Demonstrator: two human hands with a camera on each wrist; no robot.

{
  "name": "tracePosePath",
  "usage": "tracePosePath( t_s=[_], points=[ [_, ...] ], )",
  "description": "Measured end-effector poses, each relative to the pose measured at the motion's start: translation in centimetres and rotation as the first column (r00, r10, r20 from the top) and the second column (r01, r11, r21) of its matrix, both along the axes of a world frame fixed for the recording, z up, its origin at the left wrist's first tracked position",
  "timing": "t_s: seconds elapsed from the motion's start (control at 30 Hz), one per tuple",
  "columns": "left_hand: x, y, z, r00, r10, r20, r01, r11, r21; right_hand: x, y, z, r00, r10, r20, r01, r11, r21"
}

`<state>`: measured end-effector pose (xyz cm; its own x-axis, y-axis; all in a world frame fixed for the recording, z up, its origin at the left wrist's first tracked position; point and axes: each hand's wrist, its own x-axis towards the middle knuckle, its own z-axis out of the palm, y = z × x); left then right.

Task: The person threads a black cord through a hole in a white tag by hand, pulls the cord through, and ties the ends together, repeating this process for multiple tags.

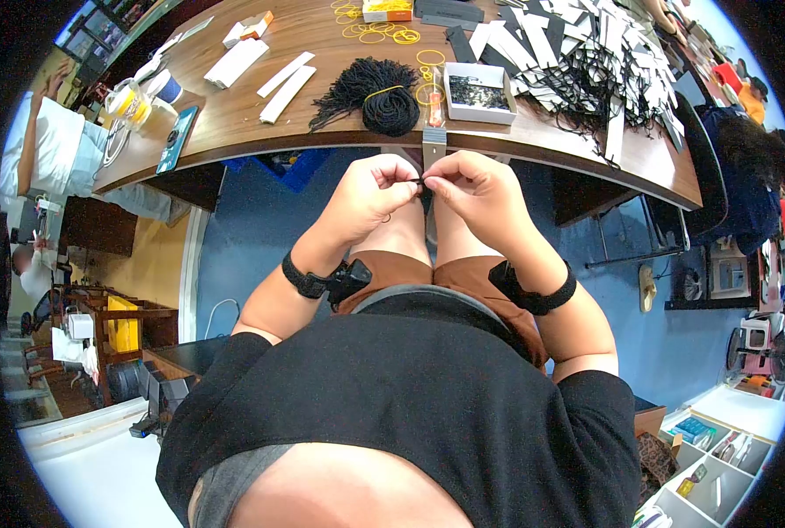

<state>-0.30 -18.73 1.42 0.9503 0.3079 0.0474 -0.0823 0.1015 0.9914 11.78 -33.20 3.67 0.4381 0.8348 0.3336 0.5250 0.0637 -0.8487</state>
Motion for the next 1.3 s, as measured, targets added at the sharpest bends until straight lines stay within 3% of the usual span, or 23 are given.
tracePosePath(
  t_s=[0.13,0.23,0.43,0.57,0.73,0.83,0.87,0.9,0.97,1.0,1.1,1.23,1.3],
  points=[
    [0.0,-0.2,0.0,1.000,0.004,0.001,-0.004,0.999,-0.035,0.1,0.3,-0.5,0.949,-0.003,-0.315,0.007,1.000,0.011],
    [-0.1,-0.3,0.2,1.000,0.007,0.011,-0.006,0.998,-0.056,-0.4,0.3,-0.4,1.000,-0.014,0.027,0.011,0.991,0.133],
    [-0.4,-0.2,0.0,0.999,-0.032,0.009,0.032,0.999,-0.022,0.0,0.0,0.0,0.990,0.042,-0.133,-0.047,0.998,-0.036],
    [-0.4,-0.4,-0.1,0.998,-0.058,0.013,0.058,0.998,-0.005,0.5,0.2,-0.9,0.979,0.047,-0.197,-0.058,0.997,-0.049],
    [-0.2,-0.6,-0.5,0.998,0.064,0.011,-0.065,0.981,0.181,-0.1,0.1,0.1,0.984,0.085,0.156,-0.084,0.996,-0.013],
    [-0.6,-1.4,-0.3,0.982,0.159,0.106,-0.185,0.931,0.314,-0.1,-0.1,0.1,0.992,0.089,-0.094,-0.093,0.995,-0.038],
    [-0.7,-1.5,0.2,0.973,0.179,0.145,-0.222,0.896,0.384,0.3,0.0,-0.4,0.892,0.125,-0.434,-0.160,0.986,-0.046],
    [-0.8,-1.6,0.5,0.963,0.197,0.185,-0.261,0.854,0.451,0.6,0.0,-0.8,0.769,0.154,-0.621,-0.210,0.978,-0.018],
    [-0.8,-1.8,0.4,0.956,0.189,0.224,-0.265,0.883,0.388,1.1,0.0,-1.3,0.416,0.189,-0.889,-0.286,0.956,0.069],
    [-0.7,-1.8,0.3,0.952,0.186,0.244,-0.266,0.896,0.356,1.2,-0.1,-1.3,0.324,0.151,-0.934,-0.298,0.953,0.051],
    [-0.4,-1.6,-0.4,0.943,0.148,0.299,-0.232,0.936,0.266,1.4,0.0,-1.7,0.160,0.171,-0.972,-0.372,0.923,0.101],
    [0.0,-1.4,-0.6,0.960,0.123,0.253,-0.146,0.987,0.074,1.4,0.3,-2.1,0.049,0.170,-0.984,-0.419,0.898,0.135],
    [-0.1,-1.6,-0.4,0.966,0.096,0.242,-0.090,0.995,-0.034,1.2,0.2,-1.8,0.068,0.138,-0.988,-0.415,0.905,0.098]
  ],
)
